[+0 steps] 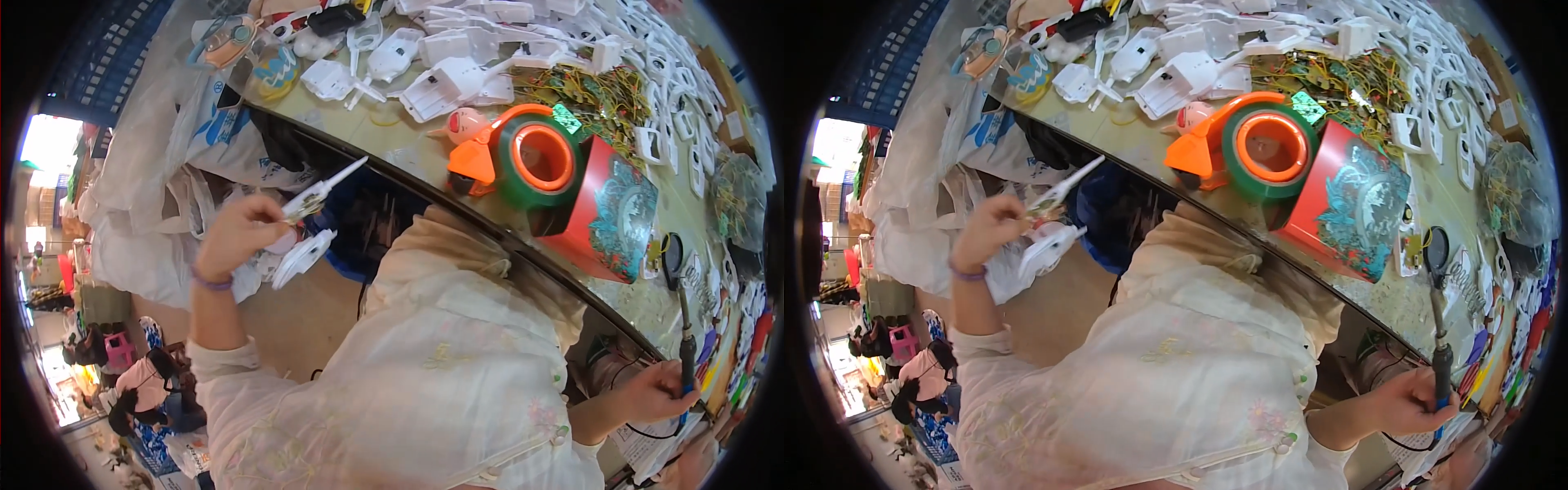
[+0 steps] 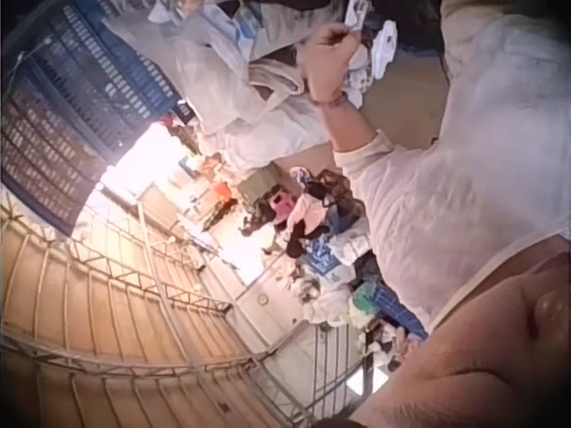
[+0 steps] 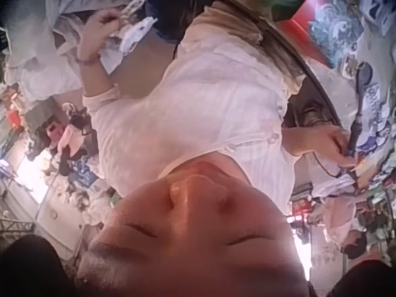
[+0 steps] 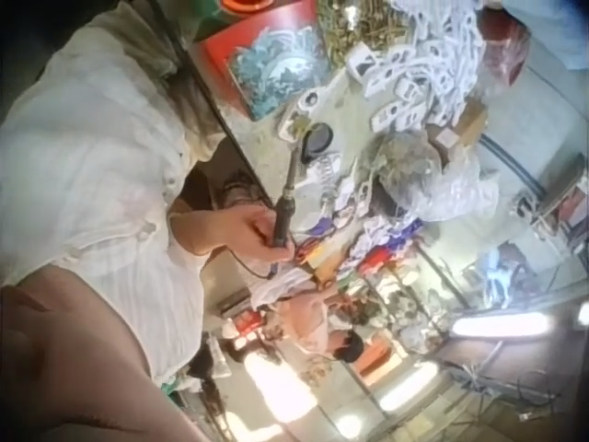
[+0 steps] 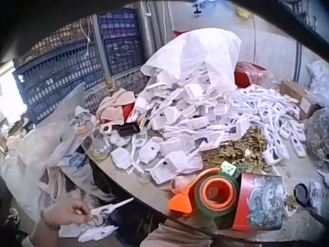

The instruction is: Soldering components and wires onto a circuit board and assembling a toy part.

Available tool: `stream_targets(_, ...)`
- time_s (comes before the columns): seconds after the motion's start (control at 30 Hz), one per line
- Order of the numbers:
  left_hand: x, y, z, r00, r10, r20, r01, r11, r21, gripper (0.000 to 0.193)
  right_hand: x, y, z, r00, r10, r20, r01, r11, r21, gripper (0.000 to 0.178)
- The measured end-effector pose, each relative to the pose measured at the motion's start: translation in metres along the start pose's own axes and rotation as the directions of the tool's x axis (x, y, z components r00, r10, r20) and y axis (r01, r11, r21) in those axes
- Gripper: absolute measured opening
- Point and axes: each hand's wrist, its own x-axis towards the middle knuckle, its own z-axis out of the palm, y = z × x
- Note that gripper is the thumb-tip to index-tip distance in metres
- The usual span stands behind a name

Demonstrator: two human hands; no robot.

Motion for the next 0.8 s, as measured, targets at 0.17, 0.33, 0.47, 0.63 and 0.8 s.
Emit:
stream_targets(0.17, 0.080, -0.158, 0.077, 0.996, 0.057, 0.062, -0.057, 0.998, -0.013, 0.020, 0.005, -0.008, -0.002, 1.000, -0.012, 0.012, 0.012, 1.000, -0.015, 0.028)
stream_targets(0.33, 0.163, -0.292, 0.162, 0.994, 0.012, 0.107, -0.089, 0.649, 0.756, 0.026, 0.000, -0.010, -0.027, 0.811, -0.384, 0.442, 0.495, 0.852, -0.169, 0.044)
stream_targets(0.47, 0.175, -0.398, 0.169, 0.980, -0.063, 0.187, -0.155, 0.337, 0.928, 0.028, 0.002, -0.022, -0.018, 0.547, -0.500, 0.671, 0.758, -0.043, -0.650, 0.026)
stream_targets(0.63, 0.198, -0.367, 0.202, 0.957, 0.134, 0.257, -0.285, 0.282, 0.916, 0.028, 0.020, -0.060, -0.029, 0.702, -0.620, 0.350, 0.502, 0.083, -0.861, 0.008)
stream_targets(0.8, 0.210, -0.267, 0.231, 0.897, 0.252, 0.362, -0.434, 0.356, 0.828, 0.029, 0.067, -0.091, -0.042, 0.820, -0.515, -0.250, 0.338, 0.788, -0.515, 0.017)
